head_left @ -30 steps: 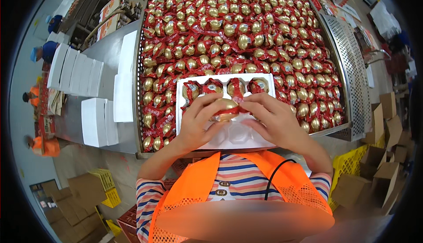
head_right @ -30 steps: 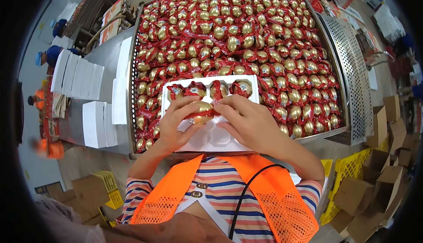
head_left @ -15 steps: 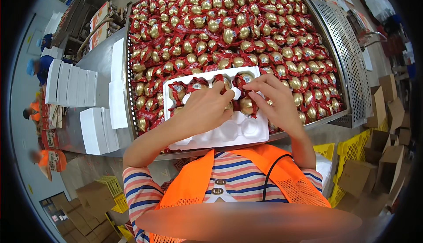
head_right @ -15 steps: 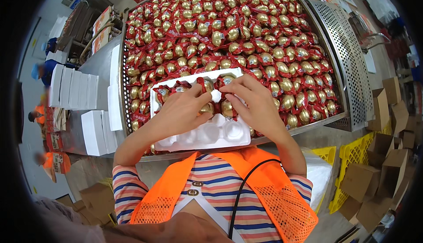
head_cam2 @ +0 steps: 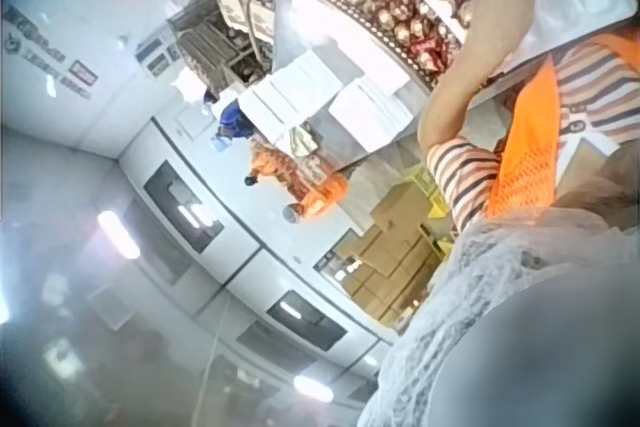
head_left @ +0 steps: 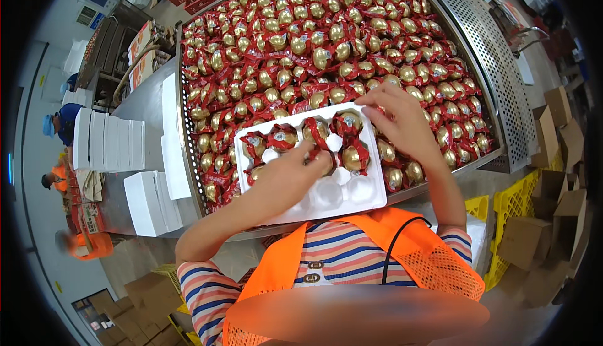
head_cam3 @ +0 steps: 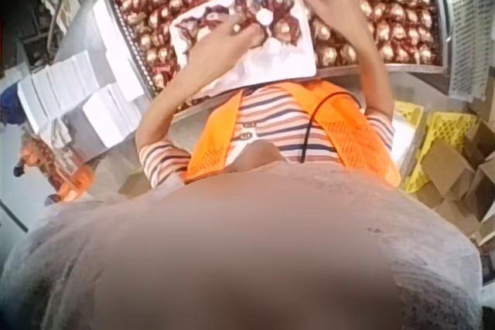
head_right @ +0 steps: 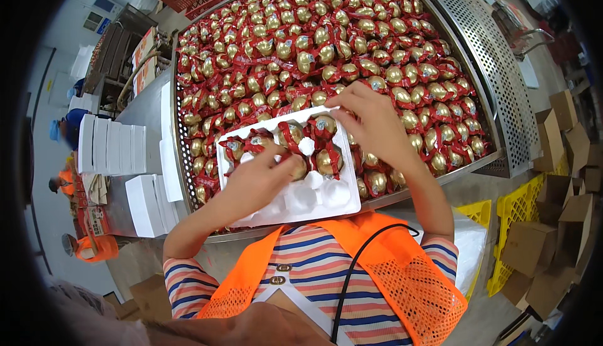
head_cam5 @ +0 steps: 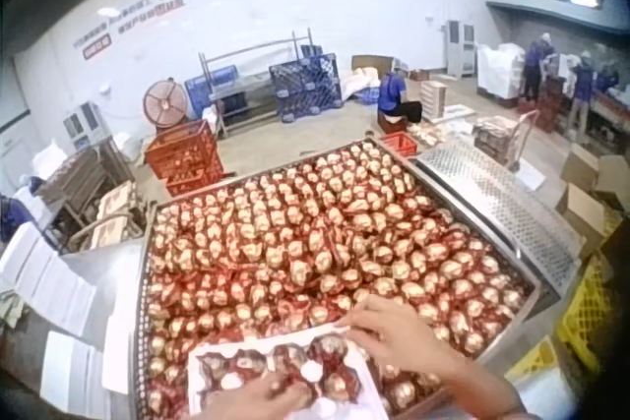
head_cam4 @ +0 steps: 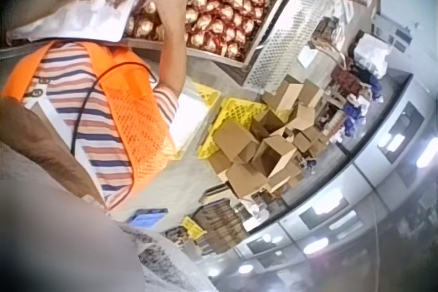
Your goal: Packaging gold-foil-wrapped chocolates into white trays and then placing those trays into white boxes.
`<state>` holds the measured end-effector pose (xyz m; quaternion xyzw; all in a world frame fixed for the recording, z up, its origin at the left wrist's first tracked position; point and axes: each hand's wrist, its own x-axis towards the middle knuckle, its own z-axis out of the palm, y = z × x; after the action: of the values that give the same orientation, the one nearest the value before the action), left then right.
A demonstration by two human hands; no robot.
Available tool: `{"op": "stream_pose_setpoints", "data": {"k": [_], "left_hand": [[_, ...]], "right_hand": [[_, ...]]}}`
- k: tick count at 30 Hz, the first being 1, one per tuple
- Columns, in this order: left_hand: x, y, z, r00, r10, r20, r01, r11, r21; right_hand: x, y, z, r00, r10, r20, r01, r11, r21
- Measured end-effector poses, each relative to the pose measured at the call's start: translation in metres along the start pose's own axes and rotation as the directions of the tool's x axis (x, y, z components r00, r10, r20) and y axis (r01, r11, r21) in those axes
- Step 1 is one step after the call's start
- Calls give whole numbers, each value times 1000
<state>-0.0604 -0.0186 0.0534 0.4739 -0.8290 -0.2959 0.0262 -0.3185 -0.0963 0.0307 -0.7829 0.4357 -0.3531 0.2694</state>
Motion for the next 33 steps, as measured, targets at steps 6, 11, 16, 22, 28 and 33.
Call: {"op": "stream_pose_setpoints", "data": {"k": [6, 11, 16, 22, 28, 33], "left_hand": [[28, -1, 19, 966, 253, 47, -255, 911, 324], [19, -13, 17, 981, 194, 25, -195, 960, 201], [19, -7, 18, 978, 198, -58, -187, 970, 156], [18, -28, -13, 972, 145, -185, -169, 978, -120], [90, -120, -59, 903, 10, -429, -55, 994, -92], [191, -190, -54, 916, -174, -360, 219, 972, 88]], "right_hand": [[67, 84, 15, 999, 39, 25, -31, 962, -269], [127, 112, 79, 998, -5, 60, 30, 904, -427], [161, 129, 138, 984, 135, 114, 5, 620, -785], [146, 123, 99, 987, 86, 139, -56, 976, -212], [93, 68, 19, 992, 125, 29, -119, 810, 574], [28, 26, 9, 990, -75, -116, 130, 787, 603]]}}
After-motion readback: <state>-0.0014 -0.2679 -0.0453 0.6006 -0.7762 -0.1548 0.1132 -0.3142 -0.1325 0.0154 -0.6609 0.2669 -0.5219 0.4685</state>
